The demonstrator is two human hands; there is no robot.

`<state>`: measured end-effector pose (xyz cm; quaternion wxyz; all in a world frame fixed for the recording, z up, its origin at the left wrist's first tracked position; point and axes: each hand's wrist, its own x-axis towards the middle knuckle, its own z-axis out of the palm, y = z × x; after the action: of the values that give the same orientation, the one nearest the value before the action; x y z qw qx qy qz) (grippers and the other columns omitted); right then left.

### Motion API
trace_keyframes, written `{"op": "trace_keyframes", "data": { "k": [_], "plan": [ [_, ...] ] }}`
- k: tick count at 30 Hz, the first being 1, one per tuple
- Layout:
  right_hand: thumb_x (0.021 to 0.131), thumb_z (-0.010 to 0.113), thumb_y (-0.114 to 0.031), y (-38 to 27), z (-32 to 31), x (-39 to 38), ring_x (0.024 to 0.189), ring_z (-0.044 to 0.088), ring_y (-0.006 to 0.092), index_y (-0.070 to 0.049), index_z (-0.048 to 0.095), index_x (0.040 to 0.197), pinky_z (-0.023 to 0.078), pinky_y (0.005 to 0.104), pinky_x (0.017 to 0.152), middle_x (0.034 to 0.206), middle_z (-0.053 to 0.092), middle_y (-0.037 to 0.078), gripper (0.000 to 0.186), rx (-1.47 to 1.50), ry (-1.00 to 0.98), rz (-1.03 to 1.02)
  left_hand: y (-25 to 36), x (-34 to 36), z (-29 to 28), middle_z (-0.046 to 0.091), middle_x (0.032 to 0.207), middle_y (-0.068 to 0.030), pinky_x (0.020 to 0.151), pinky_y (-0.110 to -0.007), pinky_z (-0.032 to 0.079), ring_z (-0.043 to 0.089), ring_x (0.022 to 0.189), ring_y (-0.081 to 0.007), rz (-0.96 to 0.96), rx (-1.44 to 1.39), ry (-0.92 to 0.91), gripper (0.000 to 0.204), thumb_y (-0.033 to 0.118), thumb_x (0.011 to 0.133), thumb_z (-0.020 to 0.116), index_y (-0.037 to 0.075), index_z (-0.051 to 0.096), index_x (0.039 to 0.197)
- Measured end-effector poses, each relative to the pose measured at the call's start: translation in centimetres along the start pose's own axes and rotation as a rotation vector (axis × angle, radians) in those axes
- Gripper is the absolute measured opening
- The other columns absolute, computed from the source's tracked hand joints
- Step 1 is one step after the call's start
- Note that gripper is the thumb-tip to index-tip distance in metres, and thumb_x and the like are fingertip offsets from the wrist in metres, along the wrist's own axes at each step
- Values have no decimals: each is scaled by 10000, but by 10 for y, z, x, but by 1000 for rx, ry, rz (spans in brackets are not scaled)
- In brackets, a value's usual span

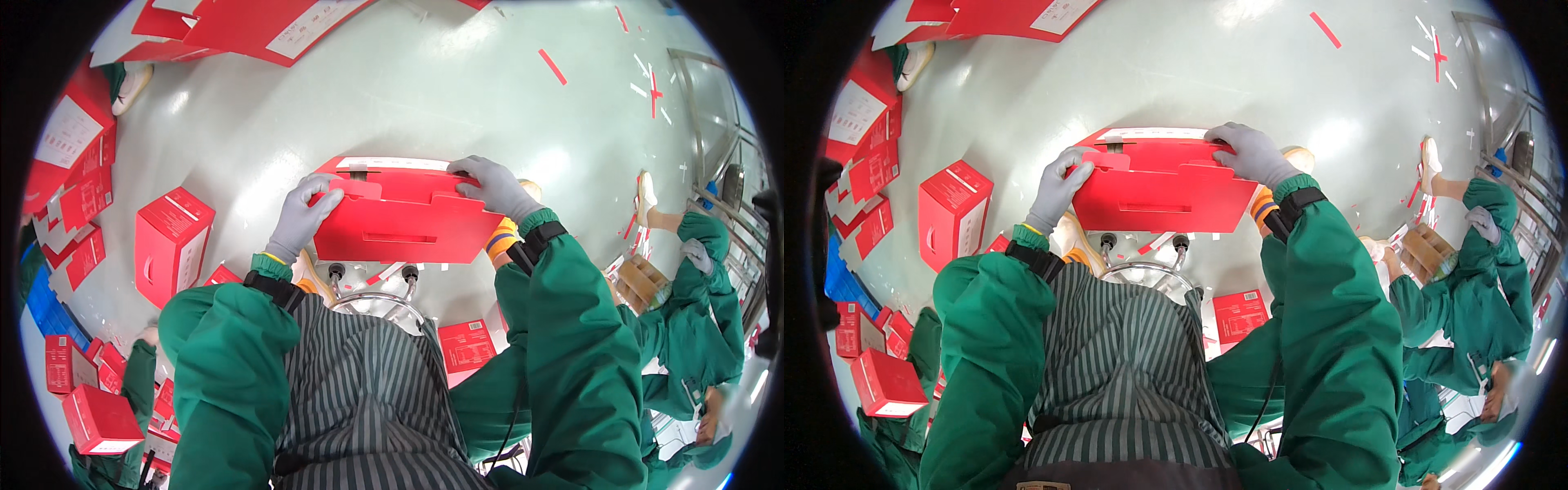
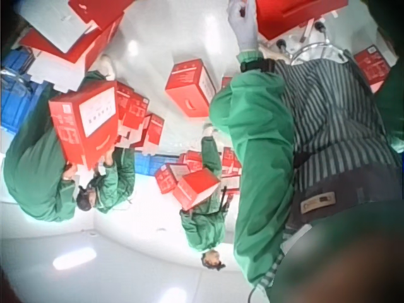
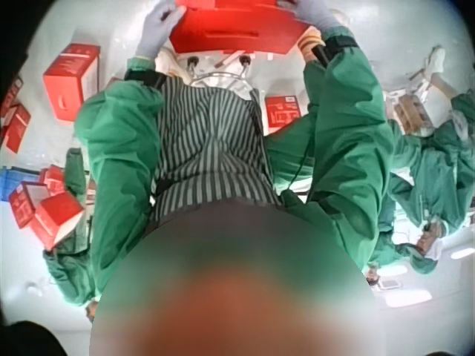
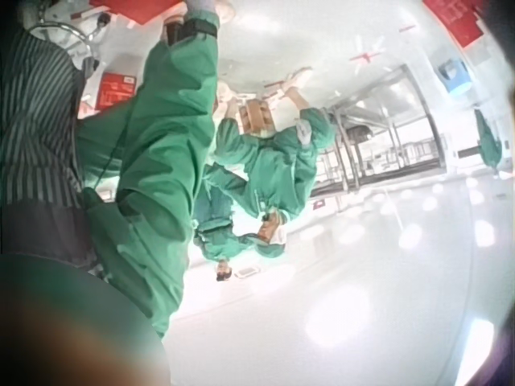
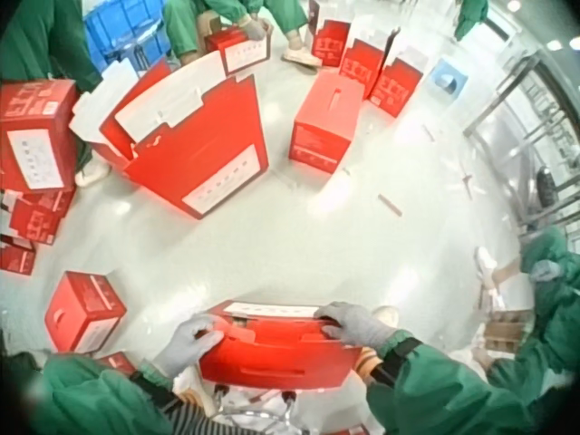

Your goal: The person places vacuum-sealed food items into red cardboard boxes, closes the flaps, and sets the boxes aside. The process is repeated with multiple items and boxes on the floor.

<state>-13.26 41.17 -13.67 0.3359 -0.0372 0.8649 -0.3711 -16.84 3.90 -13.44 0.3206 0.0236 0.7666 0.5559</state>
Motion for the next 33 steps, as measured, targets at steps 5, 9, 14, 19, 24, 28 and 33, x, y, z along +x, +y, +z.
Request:
{"op": "trace_keyframes", "data": {
  "k": [5,9,14,19,24,28,33],
  "plan": [
    [887,648,-90,0,1,2,1117,638,263,-76,619,1248,502,353,1008,1175,654,113,363,117,-28,46,-4,-2,0,669,1112,-94,954,-323,459,591,1057,-197,10,-38,-23,122,112,909,701,7,649,872],
    [865,673,-89,0,5,7,1086,644,238,-52,635,1206,503,342,991,1149,661,107,344,261,-8,117,-8,4,2,666,1091,-94,945,-321,466,596,1037,-197,-10,-6,21,133,120,906,709,4,649,881],
    [834,730,-120,7,12,7,1050,656,217,-34,645,1172,519,328,956,1150,668,115,359,459,47,223,-16,7,3,659,1063,-102,912,-309,481,606,1002,-195,32,57,53,147,125,895,725,3,668,954],
    [826,769,-138,12,17,0,1076,637,207,-7,630,1206,496,320,990,1149,669,109,425,542,132,275,-19,8,3,654,1050,-106,896,-303,486,610,985,-192,55,74,55,150,128,896,724,4,671,963],
    [851,749,-177,3,24,1,1034,641,187,-16,654,1188,511,316,951,1097,665,102,386,445,198,204,-17,8,3,651,1051,-104,898,-310,487,614,985,-198,55,91,43,144,126,896,718,4,680,963],
    [889,716,-239,1,30,11,974,642,168,6,701,1071,519,302,861,1040,682,89,306,414,200,99,-16,8,5,647,1071,-104,905,-313,487,617,992,-204,69,60,57,162,134,884,730,5,685,971],
    [939,682,-267,6,11,24,886,633,136,2,726,1041,507,281,797,990,730,84,290,707,286,499,-17,7,6,646,1080,-106,911,-308,487,619,1010,-209,8,55,66,204,151,869,751,5,686,996]
  ]
}}
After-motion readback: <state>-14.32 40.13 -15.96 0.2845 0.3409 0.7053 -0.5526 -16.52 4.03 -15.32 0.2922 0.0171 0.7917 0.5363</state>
